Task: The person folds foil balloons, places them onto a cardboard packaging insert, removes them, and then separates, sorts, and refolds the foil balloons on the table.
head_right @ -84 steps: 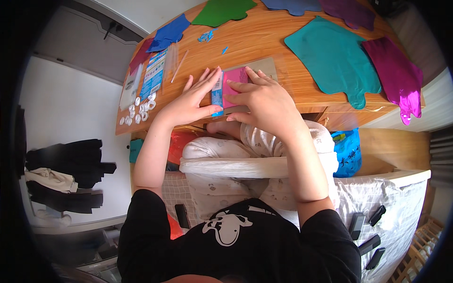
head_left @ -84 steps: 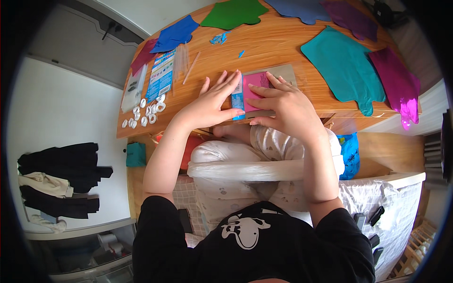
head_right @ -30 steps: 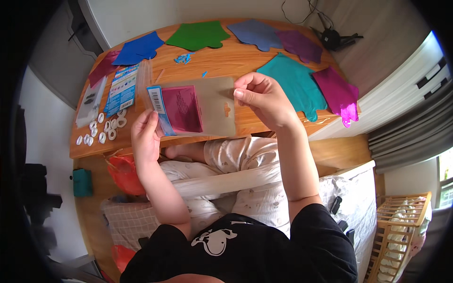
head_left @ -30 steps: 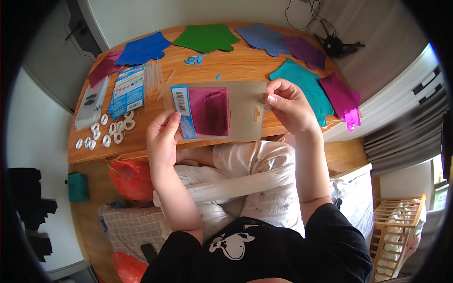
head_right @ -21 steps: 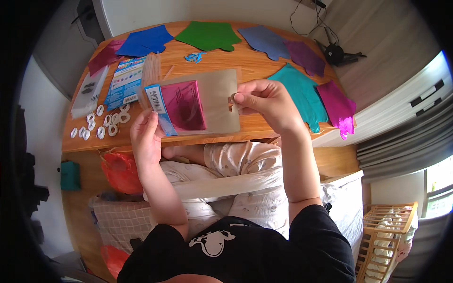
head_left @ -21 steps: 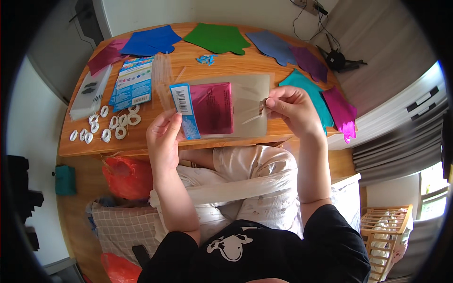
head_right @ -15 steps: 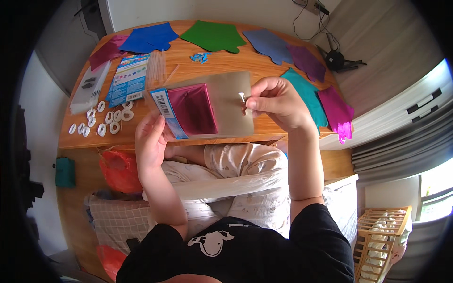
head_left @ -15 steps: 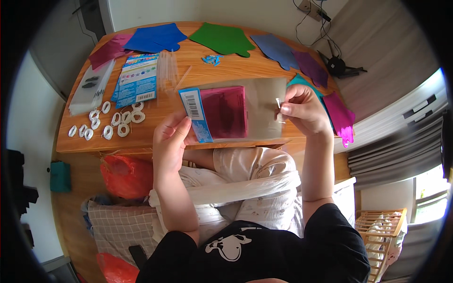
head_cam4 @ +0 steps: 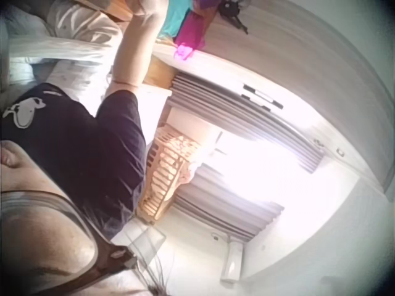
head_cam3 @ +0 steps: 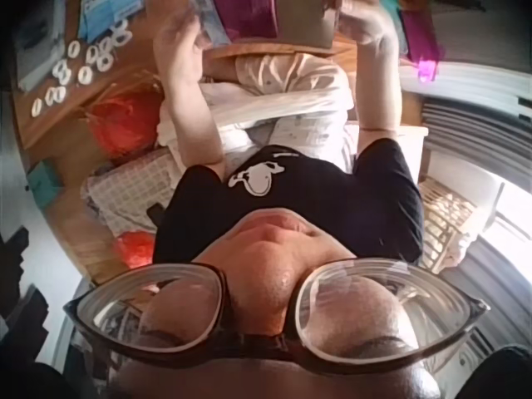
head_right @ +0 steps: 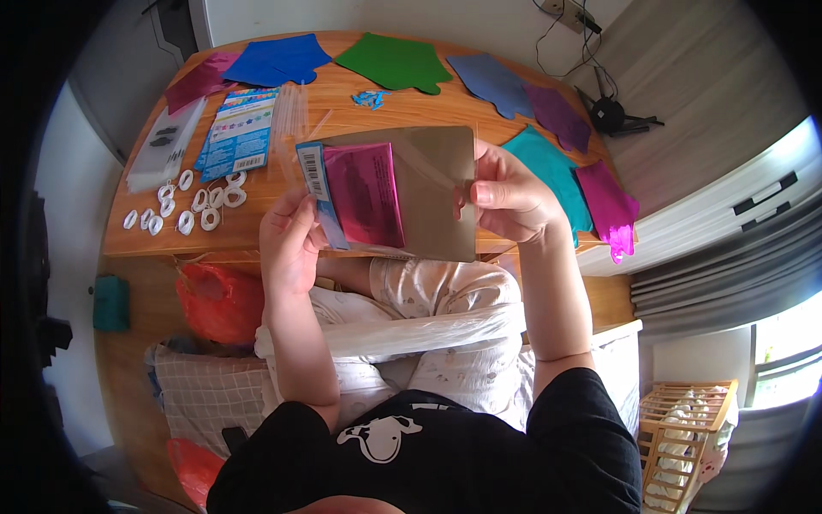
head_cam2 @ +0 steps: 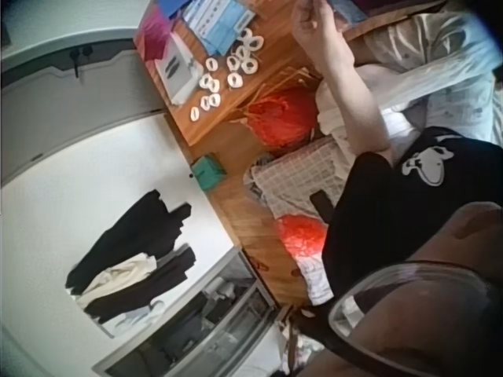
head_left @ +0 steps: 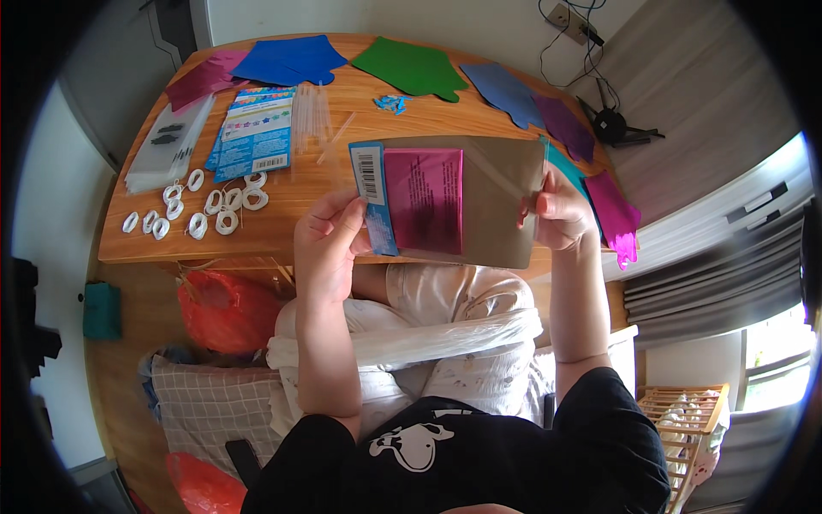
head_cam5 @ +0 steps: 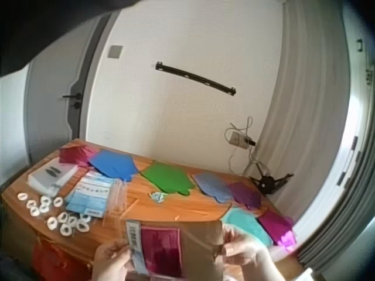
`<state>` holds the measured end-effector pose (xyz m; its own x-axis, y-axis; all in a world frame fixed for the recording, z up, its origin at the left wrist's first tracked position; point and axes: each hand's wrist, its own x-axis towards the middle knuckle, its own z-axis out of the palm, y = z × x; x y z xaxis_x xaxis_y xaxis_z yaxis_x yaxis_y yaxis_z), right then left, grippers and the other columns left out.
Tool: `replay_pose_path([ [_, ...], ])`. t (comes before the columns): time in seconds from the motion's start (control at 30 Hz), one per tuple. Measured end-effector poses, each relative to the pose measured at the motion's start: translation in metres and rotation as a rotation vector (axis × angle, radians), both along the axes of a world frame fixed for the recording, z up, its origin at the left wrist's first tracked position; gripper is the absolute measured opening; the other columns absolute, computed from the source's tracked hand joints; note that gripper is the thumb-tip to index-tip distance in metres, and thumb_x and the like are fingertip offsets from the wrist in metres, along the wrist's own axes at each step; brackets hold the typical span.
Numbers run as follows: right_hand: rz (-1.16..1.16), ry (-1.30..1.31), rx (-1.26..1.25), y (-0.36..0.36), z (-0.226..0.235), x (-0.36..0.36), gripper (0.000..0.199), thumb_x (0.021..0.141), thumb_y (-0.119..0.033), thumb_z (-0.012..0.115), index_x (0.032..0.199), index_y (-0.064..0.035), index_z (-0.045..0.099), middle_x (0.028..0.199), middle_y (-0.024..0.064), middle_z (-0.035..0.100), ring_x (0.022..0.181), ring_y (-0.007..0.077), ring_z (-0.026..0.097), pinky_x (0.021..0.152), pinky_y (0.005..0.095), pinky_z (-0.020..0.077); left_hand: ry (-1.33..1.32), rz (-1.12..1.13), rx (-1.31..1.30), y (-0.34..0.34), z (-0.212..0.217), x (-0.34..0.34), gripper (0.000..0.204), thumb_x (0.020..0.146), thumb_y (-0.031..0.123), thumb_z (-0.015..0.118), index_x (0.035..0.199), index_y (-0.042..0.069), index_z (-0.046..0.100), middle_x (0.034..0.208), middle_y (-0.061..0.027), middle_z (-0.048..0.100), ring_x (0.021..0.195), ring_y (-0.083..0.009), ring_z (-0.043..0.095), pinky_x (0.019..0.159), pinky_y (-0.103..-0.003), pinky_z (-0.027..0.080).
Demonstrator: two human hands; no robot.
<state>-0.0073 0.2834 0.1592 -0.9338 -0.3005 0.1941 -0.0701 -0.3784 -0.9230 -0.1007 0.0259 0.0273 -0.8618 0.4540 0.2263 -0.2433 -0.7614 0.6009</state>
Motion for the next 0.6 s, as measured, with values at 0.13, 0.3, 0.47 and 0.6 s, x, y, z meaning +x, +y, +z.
replay_pose_path([
  [0.13, -0.138, -0.046, 0.007, 0.002, 0.002, 0.001, 0.025, 0.094, -0.006, 0.072, 0.118, -0.001, 0.066, 0.098, 0.0057, 0.073, 0.084, 0.0121, 0.069, 0.079, 0.0258, 0.0549, -0.019, 0.046, -0.043, 0.007, 0.002, 0.005, 0.02, 0.099, 0.009, 0.067, 0.117, -0.001, 0.067, 0.104, -0.0104, 0.074, 0.087, -0.0152, 0.073, 0.072, -0.031, 0.063],
  [0.3, -0.6, -0.152, 0.527, 0.015, 0.005, 0.001, 0.029, 0.094, -0.002, 0.07, 0.123, -0.0014, 0.066, 0.091, 0.0049, 0.074, 0.087, 0.0099, 0.07, 0.077, 0.0249, 0.0553, 0.126, 0.202, -0.33, 0.008, 0.023, 0.024, 0.034, 0.097, 0.013, 0.071, 0.128, 0.002, 0.061, 0.101, -0.0098, 0.075, 0.087, -0.0154, 0.073, 0.071, -0.029, 0.061],
  [0.47, -0.629, -0.237, 0.817, 0.018, 0.002, -0.013, 0.038, 0.093, -0.001, 0.071, 0.13, -0.0011, 0.064, 0.099, 0.0046, 0.073, 0.088, 0.008, 0.07, 0.074, 0.0229, 0.0565, 0.301, 0.207, -0.522, 0.005, 0.031, 0.041, 0.047, 0.095, 0.01, 0.072, 0.137, 0.002, 0.053, 0.105, -0.0077, 0.072, 0.086, -0.0129, 0.071, 0.069, -0.024, 0.056],
  [0.6, -0.602, -0.096, 0.995, 0.019, -0.002, -0.033, 0.04, 0.091, -0.001, 0.073, 0.129, 0.0013, 0.064, 0.106, 0.0071, 0.074, 0.088, 0.0094, 0.07, 0.076, 0.0241, 0.0574, 0.471, 0.262, -0.818, -0.004, 0.039, 0.042, 0.06, 0.091, 0.01, 0.075, 0.146, 0.006, 0.052, 0.104, -0.0093, 0.072, 0.077, -0.0169, 0.072, 0.064, -0.027, 0.054],
])
